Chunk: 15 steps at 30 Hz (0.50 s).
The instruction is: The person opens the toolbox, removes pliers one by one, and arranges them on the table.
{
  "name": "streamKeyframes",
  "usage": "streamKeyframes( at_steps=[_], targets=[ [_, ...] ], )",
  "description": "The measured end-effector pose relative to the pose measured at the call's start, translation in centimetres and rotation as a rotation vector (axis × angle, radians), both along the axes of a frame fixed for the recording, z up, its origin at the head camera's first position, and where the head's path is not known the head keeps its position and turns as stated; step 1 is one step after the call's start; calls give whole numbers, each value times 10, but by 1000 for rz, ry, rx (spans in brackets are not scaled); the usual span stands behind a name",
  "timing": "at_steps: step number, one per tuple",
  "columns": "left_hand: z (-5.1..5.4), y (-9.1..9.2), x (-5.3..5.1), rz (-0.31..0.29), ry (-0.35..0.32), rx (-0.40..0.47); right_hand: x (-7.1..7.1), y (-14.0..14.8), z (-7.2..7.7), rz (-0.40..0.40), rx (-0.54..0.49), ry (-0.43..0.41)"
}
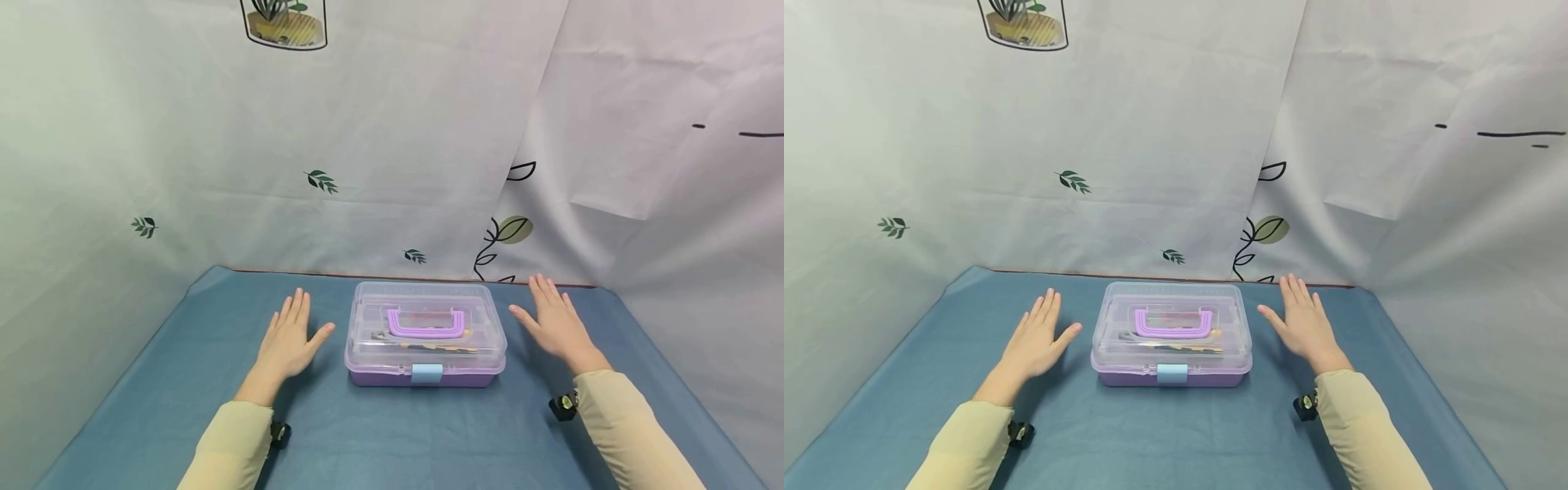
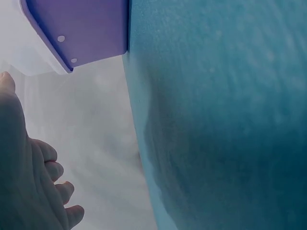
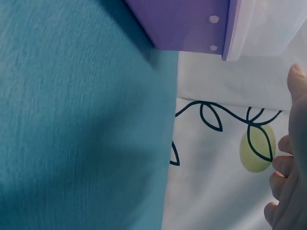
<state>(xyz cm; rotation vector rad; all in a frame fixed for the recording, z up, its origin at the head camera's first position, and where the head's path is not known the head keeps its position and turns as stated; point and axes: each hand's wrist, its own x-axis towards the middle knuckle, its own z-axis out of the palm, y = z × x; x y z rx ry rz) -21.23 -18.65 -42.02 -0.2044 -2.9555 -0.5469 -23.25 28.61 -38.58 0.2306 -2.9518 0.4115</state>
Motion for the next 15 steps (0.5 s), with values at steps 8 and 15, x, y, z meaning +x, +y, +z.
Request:
streamKeyframes(
  at_steps=[8,15],
  targets=[
    [2,3,4,-10,8,59,0,-8,2,22,-81,18],
    [2,5,5,-19,13,107,-1,-14,3,42,-116,14]
  ],
)
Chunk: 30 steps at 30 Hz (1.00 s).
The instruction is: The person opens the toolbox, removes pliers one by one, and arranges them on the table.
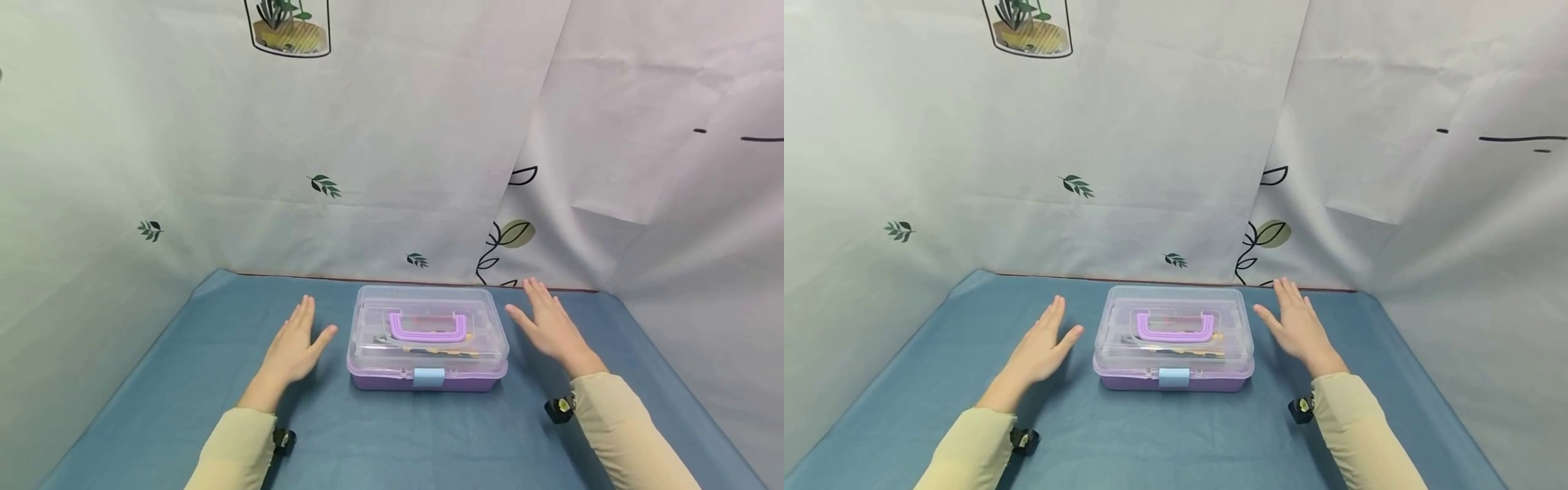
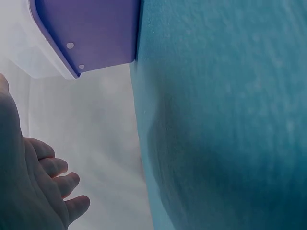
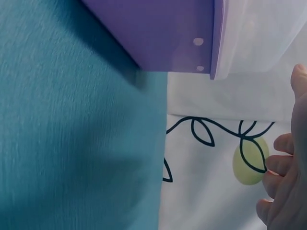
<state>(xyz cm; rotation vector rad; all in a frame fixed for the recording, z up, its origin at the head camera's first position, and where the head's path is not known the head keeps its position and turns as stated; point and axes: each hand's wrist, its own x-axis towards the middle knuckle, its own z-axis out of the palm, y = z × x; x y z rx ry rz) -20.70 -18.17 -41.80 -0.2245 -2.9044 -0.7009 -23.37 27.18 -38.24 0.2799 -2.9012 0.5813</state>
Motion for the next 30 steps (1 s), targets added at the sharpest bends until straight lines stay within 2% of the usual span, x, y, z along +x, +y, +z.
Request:
streamKeyframes(
  at_steps=[10,17,23,30],
  targets=[
    [-1,6,1,-13,-12,96,1,-6,2,27,-65,-34],
    [1,12,1,-29,-48,160,5,-12,3,16,-90,-53],
    [2,17,1,-51,-29,238,9,-14,2,8,-113,-75],
    [2,26,3,-59,-32,294,13,-16,3,20,-140,-62]
  ],
)
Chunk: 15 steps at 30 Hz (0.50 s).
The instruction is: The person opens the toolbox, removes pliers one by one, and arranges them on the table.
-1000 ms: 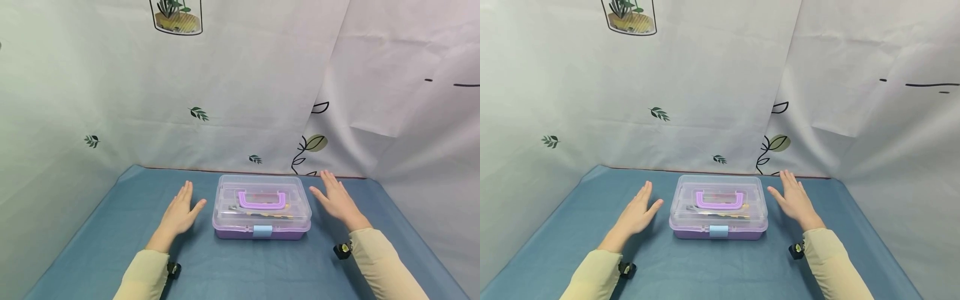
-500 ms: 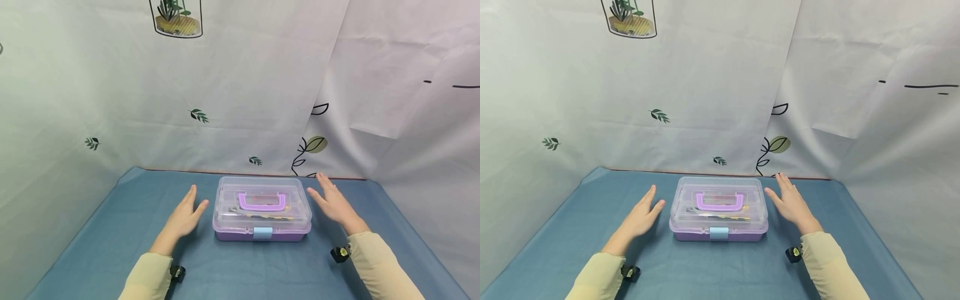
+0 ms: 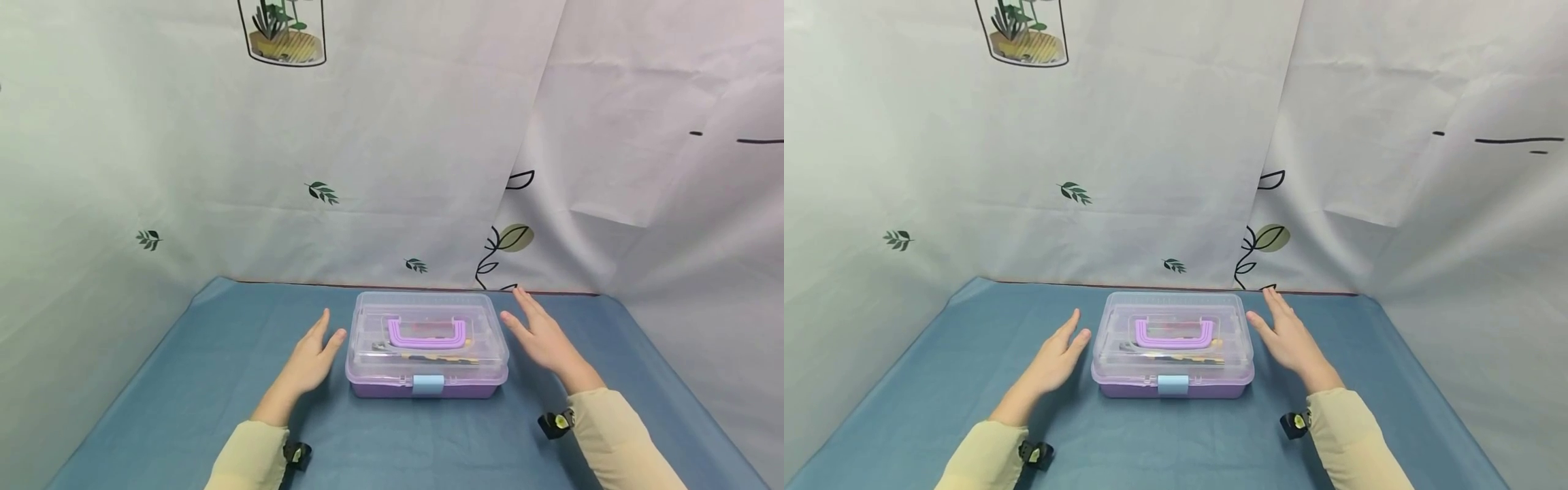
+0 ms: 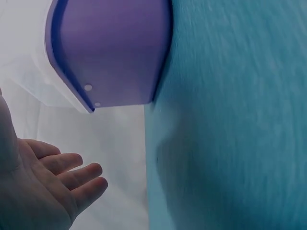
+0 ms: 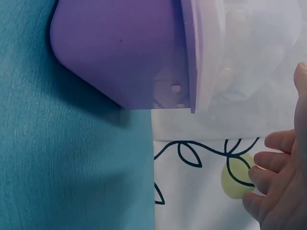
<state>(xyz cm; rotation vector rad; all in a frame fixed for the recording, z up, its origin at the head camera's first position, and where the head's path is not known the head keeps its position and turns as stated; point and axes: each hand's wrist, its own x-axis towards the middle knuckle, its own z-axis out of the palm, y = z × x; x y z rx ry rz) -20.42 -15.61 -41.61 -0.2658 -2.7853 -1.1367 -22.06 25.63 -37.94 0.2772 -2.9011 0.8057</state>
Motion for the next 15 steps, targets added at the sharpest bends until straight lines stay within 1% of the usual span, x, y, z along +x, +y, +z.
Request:
streamKeyframes(
  at_steps=[6,10,13,15],
  targets=[
    [0,7,1,-1,2,52,5,-3,2,10,-25,22],
    [-1,13,3,-4,-1,76,9,-5,-1,7,-47,16],
    [0,18,4,-15,-18,118,11,-5,-5,6,-53,15],
    [0,21,4,-19,-49,160,12,-6,-7,8,-55,18]
  ],
)
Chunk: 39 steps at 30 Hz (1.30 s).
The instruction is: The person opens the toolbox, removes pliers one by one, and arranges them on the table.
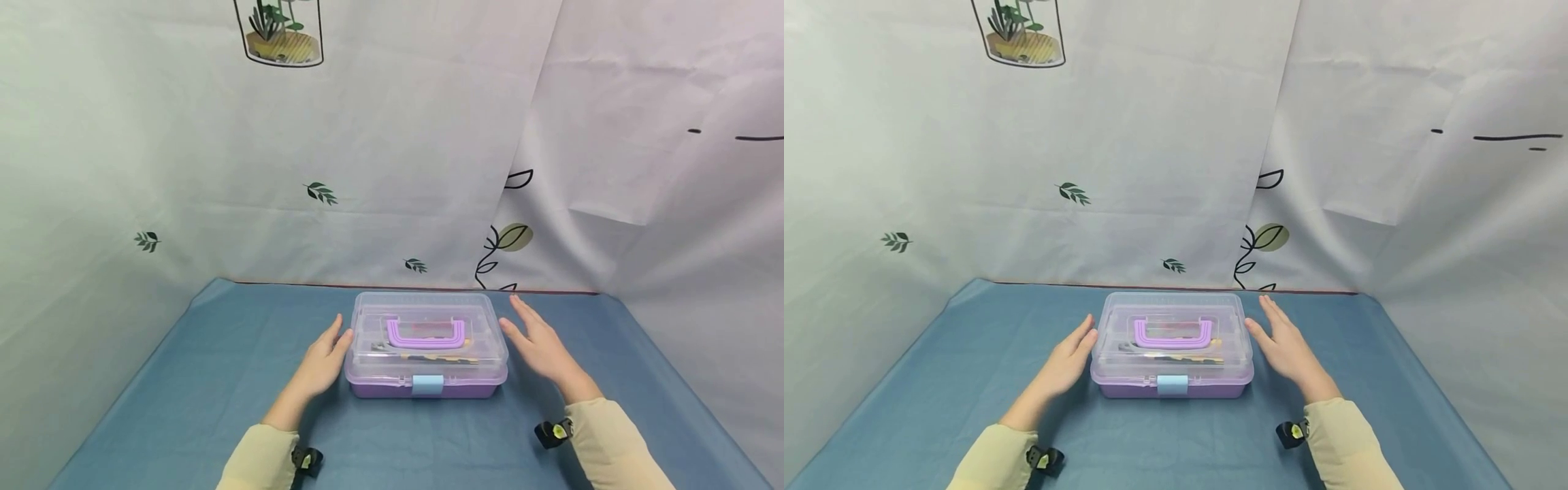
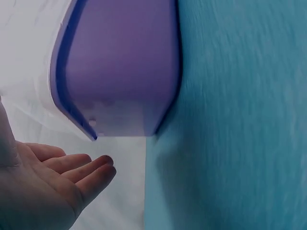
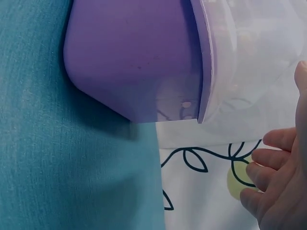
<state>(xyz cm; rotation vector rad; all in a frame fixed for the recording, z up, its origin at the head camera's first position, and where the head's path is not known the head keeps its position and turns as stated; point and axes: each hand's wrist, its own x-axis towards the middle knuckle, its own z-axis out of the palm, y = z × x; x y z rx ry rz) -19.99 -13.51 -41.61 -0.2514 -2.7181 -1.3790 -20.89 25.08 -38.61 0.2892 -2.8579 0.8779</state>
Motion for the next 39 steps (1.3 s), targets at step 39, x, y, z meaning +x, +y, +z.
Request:
streamKeyframes(
  at_steps=[39],
  targets=[
    [10,15,-1,82,-307,443,20,-16,12,102,-148,18]
  ],
)
